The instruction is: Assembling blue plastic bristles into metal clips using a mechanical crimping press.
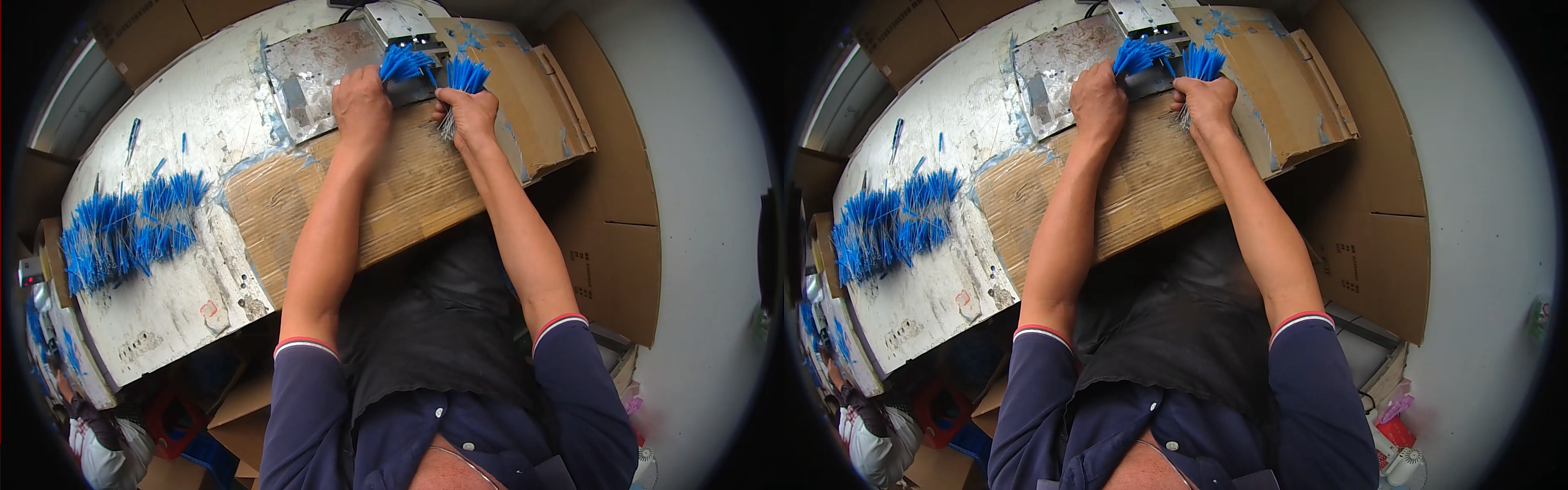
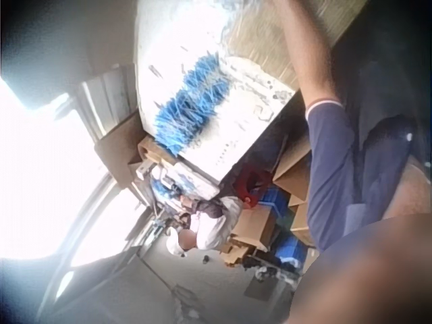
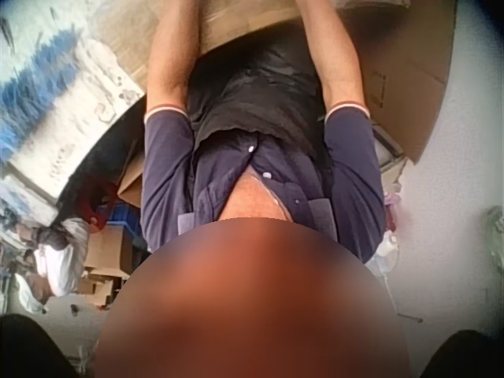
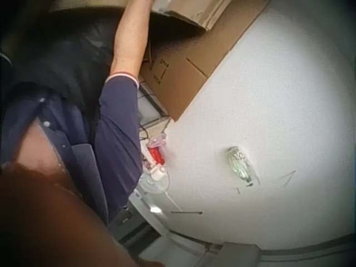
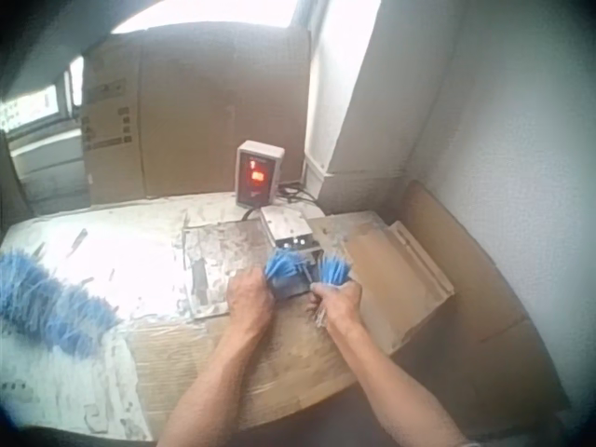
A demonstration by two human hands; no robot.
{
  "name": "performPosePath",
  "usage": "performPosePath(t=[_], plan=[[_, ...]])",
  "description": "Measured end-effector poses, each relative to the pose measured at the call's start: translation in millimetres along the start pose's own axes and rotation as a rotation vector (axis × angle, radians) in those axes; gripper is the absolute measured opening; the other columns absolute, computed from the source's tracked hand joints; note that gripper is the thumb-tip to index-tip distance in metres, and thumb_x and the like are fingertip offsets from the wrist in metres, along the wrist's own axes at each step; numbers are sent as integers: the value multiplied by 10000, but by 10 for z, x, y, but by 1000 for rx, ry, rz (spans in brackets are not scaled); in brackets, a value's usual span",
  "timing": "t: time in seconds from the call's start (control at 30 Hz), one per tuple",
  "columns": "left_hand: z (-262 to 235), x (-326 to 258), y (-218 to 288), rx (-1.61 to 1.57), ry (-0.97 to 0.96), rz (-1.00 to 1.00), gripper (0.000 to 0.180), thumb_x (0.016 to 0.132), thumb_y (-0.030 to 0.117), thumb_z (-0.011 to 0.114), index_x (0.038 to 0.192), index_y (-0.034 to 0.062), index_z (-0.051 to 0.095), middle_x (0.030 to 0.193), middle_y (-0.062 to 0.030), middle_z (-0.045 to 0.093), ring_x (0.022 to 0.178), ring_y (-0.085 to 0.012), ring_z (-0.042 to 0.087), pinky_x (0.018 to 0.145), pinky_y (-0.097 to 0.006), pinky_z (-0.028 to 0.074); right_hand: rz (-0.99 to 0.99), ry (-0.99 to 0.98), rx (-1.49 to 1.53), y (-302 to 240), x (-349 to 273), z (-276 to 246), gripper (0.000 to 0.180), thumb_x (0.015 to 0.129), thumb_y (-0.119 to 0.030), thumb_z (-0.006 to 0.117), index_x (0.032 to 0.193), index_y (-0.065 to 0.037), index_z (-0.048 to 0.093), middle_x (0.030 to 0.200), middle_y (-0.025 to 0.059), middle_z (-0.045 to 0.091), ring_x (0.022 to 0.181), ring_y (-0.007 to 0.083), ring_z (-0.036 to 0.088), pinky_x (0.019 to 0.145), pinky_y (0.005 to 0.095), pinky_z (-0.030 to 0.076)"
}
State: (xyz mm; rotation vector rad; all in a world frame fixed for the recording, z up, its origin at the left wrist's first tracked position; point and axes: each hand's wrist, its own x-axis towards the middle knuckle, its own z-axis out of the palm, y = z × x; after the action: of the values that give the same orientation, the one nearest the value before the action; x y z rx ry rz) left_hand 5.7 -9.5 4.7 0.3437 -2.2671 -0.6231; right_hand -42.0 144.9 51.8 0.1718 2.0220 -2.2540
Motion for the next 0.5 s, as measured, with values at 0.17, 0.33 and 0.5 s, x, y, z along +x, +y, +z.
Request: performPosePath(t=[0.17, 0.33, 0.5], plan=[[-46, 9, -9, -13, 51, -89, 136, 853, 90, 617, 977, 77, 670, 849, -165, 684, 842, -376, 653, 746, -499, 495, 2, -32, -72, 30, -27, -28, 122, 734, 71, 706, 659, 54, 612, 634, 123, 631, 496, 190, 624, 420, 309, 524], [-91, 39, 21, -104, 137, -247, 97, 867, 106, 661, 940, 53, 626, 864, -147, 669, 848, -368, 651, 727, -492, 492, 41, -28, -99, 43, 113, 81, 125, 743, 70, 712, 676, 65, 606, 660, 149, 638, 499, 216, 632, 424, 328, 543], [-74, 39, 26, -115, 138, -236, 94, 855, 96, 652, 937, 56, 631, 881, -151, 668, 867, -371, 638, 759, -488, 485, 122, 36, -129, -3, 208, 230, 112, 760, 77, 700, 728, 88, 594, 693, 186, 646, 521, 247, 652, 446, 362, 590]])
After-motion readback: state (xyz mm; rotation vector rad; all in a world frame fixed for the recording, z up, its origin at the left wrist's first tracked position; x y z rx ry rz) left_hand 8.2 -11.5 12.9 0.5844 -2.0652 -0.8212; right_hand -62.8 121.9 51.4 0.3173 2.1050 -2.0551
